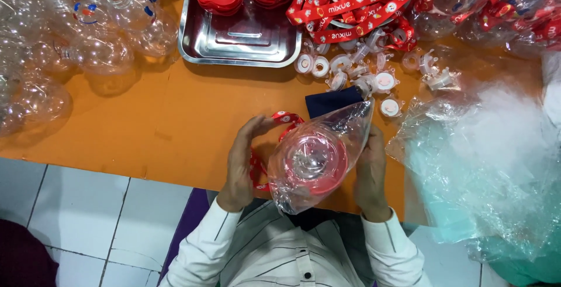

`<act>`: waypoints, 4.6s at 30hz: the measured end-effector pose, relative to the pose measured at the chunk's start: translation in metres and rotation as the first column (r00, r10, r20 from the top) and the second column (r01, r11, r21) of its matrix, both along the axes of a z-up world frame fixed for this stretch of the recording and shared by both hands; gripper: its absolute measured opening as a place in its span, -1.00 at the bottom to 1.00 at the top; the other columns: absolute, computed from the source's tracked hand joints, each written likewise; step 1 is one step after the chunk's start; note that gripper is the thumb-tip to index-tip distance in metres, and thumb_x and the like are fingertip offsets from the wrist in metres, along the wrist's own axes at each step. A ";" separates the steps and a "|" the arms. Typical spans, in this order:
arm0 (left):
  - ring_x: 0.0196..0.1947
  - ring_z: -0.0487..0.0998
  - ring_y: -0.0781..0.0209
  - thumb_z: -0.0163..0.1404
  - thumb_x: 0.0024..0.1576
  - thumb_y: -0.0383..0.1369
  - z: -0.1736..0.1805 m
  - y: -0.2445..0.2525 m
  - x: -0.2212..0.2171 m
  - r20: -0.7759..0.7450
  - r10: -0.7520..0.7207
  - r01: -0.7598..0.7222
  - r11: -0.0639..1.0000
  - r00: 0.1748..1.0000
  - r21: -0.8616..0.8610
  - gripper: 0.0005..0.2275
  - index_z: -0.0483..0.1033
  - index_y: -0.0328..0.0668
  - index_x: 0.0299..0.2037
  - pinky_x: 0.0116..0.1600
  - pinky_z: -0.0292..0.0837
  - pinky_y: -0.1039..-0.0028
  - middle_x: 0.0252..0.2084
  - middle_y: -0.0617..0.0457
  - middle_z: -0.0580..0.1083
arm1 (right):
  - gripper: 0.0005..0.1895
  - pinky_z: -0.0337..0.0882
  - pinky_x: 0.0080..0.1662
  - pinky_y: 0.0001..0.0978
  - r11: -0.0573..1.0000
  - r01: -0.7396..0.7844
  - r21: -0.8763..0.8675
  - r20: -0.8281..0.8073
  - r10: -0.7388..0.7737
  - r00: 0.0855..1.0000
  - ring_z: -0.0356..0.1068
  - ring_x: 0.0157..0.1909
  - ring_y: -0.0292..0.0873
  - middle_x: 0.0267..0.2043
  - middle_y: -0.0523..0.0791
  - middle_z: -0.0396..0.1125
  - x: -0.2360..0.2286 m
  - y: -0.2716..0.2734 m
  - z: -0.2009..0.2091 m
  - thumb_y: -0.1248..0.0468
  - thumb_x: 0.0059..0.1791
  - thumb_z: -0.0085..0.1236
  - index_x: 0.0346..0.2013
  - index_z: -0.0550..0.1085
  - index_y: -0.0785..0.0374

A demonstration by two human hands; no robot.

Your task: Assembling red lanyards onto plastic bottle components and placing them into plastic bags.

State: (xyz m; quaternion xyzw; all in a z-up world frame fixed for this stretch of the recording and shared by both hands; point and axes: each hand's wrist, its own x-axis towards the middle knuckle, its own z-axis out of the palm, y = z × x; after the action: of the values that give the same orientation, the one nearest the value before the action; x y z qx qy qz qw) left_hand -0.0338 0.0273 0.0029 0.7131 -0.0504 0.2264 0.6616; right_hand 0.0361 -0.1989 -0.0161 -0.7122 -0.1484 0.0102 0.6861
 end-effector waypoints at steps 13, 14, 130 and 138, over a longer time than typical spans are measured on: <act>0.45 0.15 0.13 0.03 0.22 -0.10 0.013 -0.028 0.010 0.018 -0.292 0.291 0.956 0.956 0.048 -0.27 -0.11 -0.08 0.52 0.50 0.10 0.23 0.43 -0.04 0.21 | 0.21 0.36 0.39 0.03 0.975 -0.209 0.077 0.258 0.183 0.949 0.28 0.36 0.09 0.35 0.05 0.16 -0.011 0.039 0.007 -0.17 -0.34 0.42 0.41 0.05 0.25; 0.43 0.23 0.04 0.11 0.15 -0.18 0.019 -0.030 0.006 -0.192 -0.327 0.313 0.945 0.925 -0.098 -0.27 -0.01 -0.06 0.49 0.47 0.20 0.17 0.41 -0.09 0.26 | 0.19 0.36 0.38 0.02 0.985 -0.154 0.075 0.268 0.129 0.955 0.28 0.35 0.08 0.34 0.05 0.16 -0.014 0.040 0.003 -0.17 -0.33 0.39 0.40 0.05 0.25; 0.42 0.22 -0.16 0.01 0.09 -0.44 0.142 0.020 0.031 0.281 -0.267 0.371 0.402 0.922 -0.837 -0.30 0.00 -0.44 0.47 0.52 0.16 0.28 0.53 -0.47 0.04 | -0.06 0.10 0.25 0.03 0.710 0.222 -0.668 0.625 0.373 0.686 0.25 0.18 0.15 0.21 0.10 0.30 0.030 0.061 0.118 0.14 -0.11 0.22 0.48 0.05 0.33; -0.18 0.43 0.38 0.02 0.23 -0.42 0.135 0.030 0.014 -0.064 -0.192 0.199 0.971 0.979 0.129 -0.22 -0.29 -0.12 0.56 0.28 0.42 0.55 -0.16 0.11 0.37 | -0.65 0.25 -0.07 -0.15 0.778 0.030 -0.628 0.566 0.429 0.704 0.36 -0.12 0.07 -0.14 -0.01 0.38 0.050 0.049 0.120 0.47 0.03 0.05 0.12 0.45 0.31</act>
State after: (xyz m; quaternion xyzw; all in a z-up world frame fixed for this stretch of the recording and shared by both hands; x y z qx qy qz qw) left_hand -0.0194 0.0569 0.1374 0.7534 -0.1184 0.1379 0.6319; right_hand 0.0856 -0.1502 0.1035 -0.8197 -0.4594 -0.1273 0.3175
